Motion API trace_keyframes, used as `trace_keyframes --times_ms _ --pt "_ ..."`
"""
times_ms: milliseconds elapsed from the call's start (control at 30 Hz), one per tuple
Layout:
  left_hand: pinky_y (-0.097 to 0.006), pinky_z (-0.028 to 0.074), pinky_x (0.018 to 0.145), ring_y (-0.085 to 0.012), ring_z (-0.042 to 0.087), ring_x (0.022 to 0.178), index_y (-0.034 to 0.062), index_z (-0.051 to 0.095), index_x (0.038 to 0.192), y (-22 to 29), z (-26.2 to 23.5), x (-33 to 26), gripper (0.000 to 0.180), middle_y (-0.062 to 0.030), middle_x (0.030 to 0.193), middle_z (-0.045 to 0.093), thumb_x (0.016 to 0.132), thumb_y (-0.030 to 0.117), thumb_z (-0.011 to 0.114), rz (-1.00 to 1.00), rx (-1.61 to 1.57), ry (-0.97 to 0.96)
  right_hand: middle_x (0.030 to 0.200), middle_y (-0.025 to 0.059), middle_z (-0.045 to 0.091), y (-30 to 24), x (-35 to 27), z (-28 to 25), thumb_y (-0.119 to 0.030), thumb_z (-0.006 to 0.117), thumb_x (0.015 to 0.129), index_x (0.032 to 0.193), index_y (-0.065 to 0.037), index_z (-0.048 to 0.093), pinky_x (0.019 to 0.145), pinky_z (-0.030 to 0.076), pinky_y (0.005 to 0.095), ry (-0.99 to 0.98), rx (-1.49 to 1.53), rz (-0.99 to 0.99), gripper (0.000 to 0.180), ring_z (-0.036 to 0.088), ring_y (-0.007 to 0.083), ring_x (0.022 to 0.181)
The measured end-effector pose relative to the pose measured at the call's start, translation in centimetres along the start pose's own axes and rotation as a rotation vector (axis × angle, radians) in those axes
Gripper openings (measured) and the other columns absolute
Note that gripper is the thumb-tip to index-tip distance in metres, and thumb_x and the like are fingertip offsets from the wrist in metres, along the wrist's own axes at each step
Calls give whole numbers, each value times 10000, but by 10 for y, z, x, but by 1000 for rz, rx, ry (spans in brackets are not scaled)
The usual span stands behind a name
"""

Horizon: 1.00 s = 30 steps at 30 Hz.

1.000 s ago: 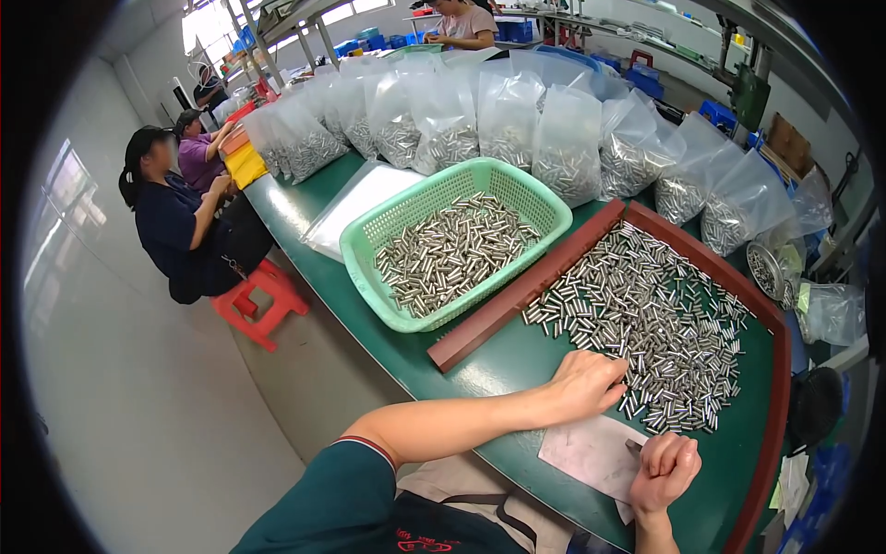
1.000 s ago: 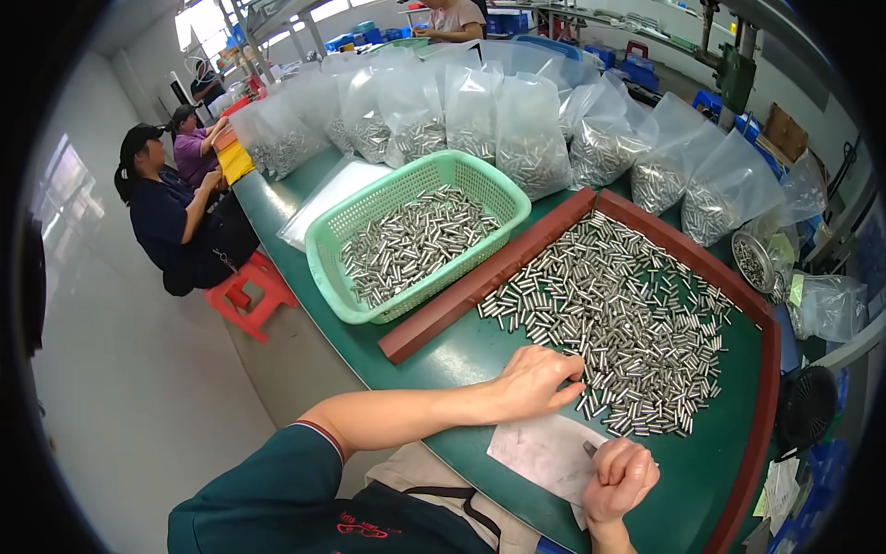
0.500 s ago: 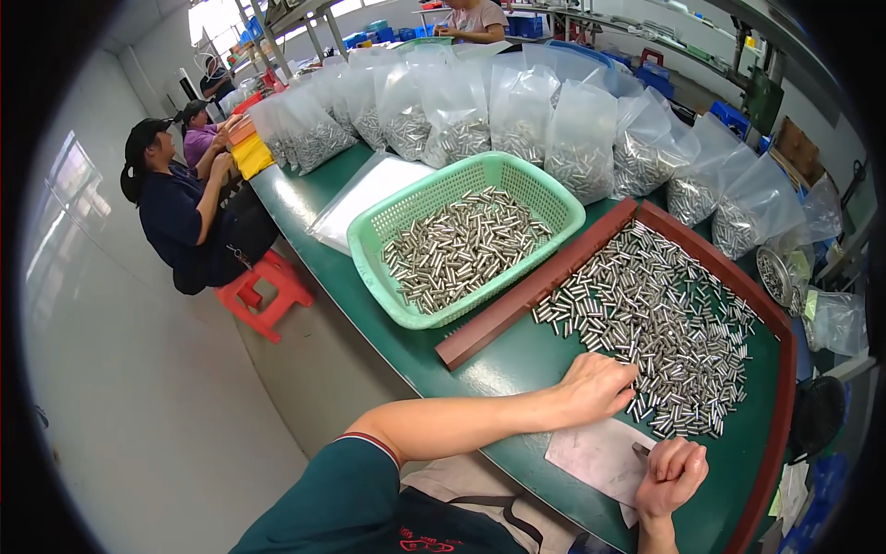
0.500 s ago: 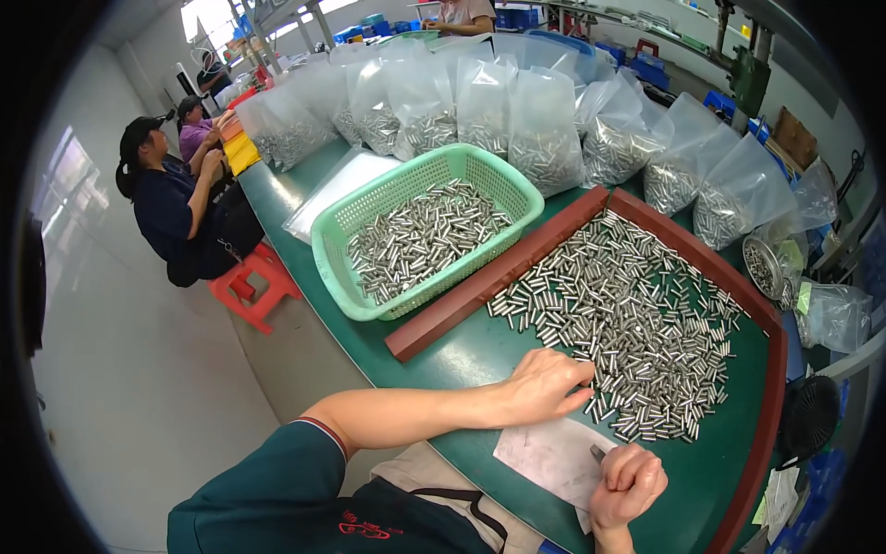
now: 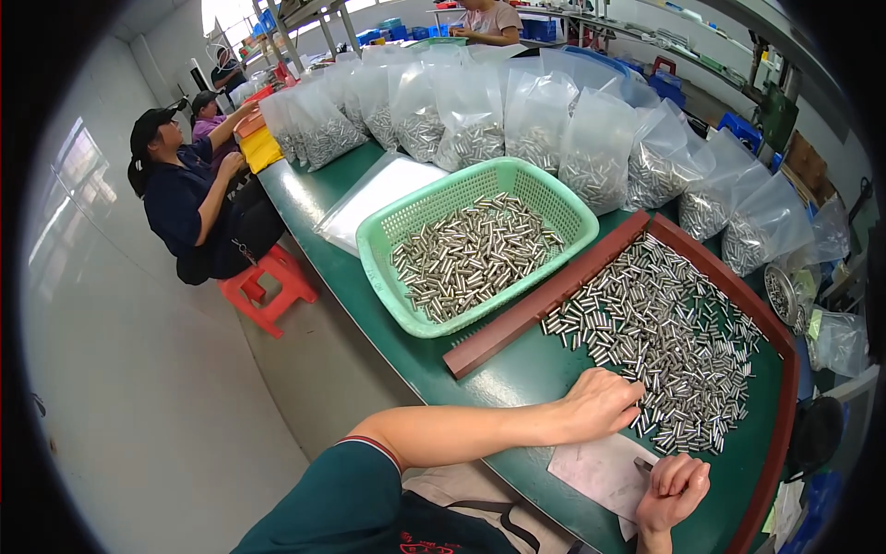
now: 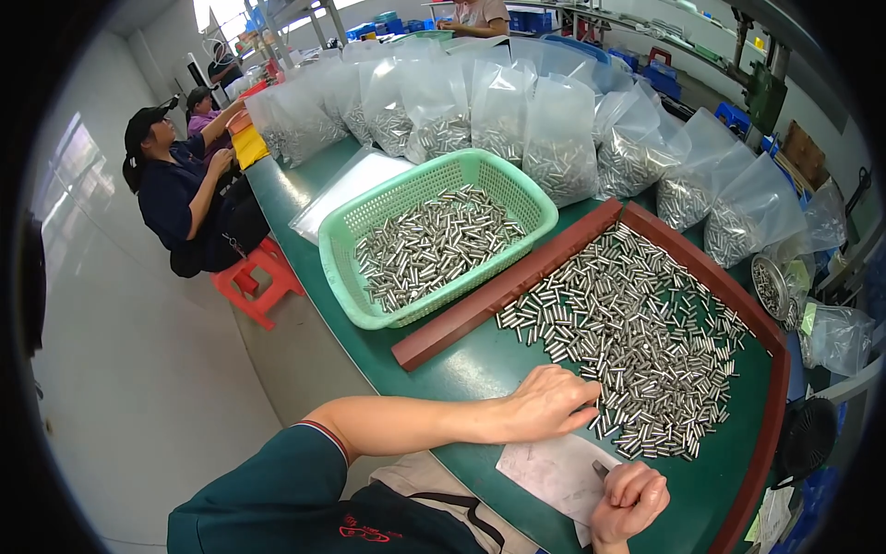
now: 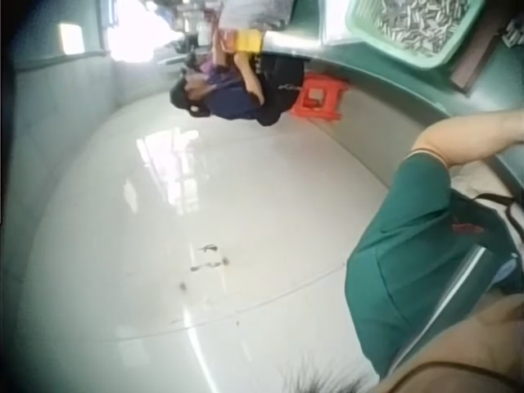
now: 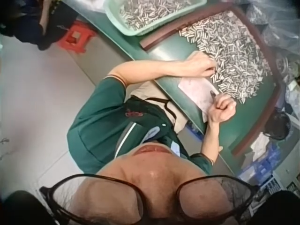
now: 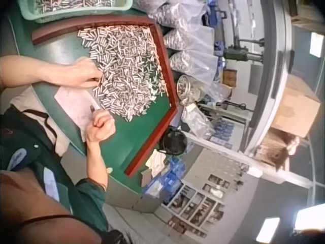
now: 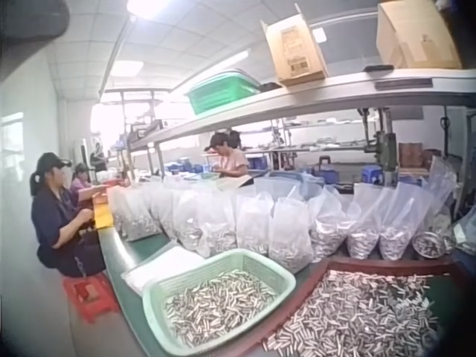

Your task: Processing small metal cylindrical components using a hand tool at a factory workbench.

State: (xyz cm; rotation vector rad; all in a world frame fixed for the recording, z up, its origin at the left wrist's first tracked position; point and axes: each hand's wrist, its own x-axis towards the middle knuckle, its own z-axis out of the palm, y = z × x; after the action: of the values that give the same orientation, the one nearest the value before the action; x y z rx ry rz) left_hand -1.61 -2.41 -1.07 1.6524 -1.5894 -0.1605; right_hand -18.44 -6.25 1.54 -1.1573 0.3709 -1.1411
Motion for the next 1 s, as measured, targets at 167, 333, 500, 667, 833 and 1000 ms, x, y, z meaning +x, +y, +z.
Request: trace_keyframes --times_ms 167,333,500,667,833,1000 --pt "-430 379 495 -327 513 547 29 449 639 0 0 0 192 -116 526 500 687 135 602 0 -11 8 416 5 264 2 0 -2 -254 306 910 499 -108 265 355 192 216 5 -5 11 439 210 81 353" --pt "-422 380 502 -321 510 543 34 449 677 2 1 3 213 -108 515 488 689 163 618 -5 -13 -29 450 -4 252 0 4 -7 -250 265 934 541 -105 276 361 197 212 -111 10 -4 419 186 76 376" --pt "-412 388 529 -308 520 568 41 453 696 0 1 -1 268 -98 527 488 668 211 657 -27 24 -65 450 -4 254 2 4 3 -256 276 928 539 -107 276 361 197 212 -58 8 26 416 186 76 375" --pt "-431 369 496 -343 510 544 15 452 655 -3 8 1 251 -130 516 493 636 158 657 37 -6 -33 488 19 316 -12 3 10 -230 400 891 566 -57 385 475 375 268 -39 159 192 369 294 117 444" --pt "-429 371 482 -343 515 535 4 473 607 -4 9 -5 214 -145 505 491 600 119 653 61 -38 55 477 36 274 -11 -3 1 -305 341 875 502 -114 263 497 449 388 39 39 264 426 263 149 419" --pt "-429 369 477 -343 513 528 8 480 582 -6 10 -3 212 -143 494 486 587 123 658 57 -67 101 478 34 272 -5 -9 -10 -299 348 854 504 -124 265 522 478 450 56 1 214 400 258 146 412"
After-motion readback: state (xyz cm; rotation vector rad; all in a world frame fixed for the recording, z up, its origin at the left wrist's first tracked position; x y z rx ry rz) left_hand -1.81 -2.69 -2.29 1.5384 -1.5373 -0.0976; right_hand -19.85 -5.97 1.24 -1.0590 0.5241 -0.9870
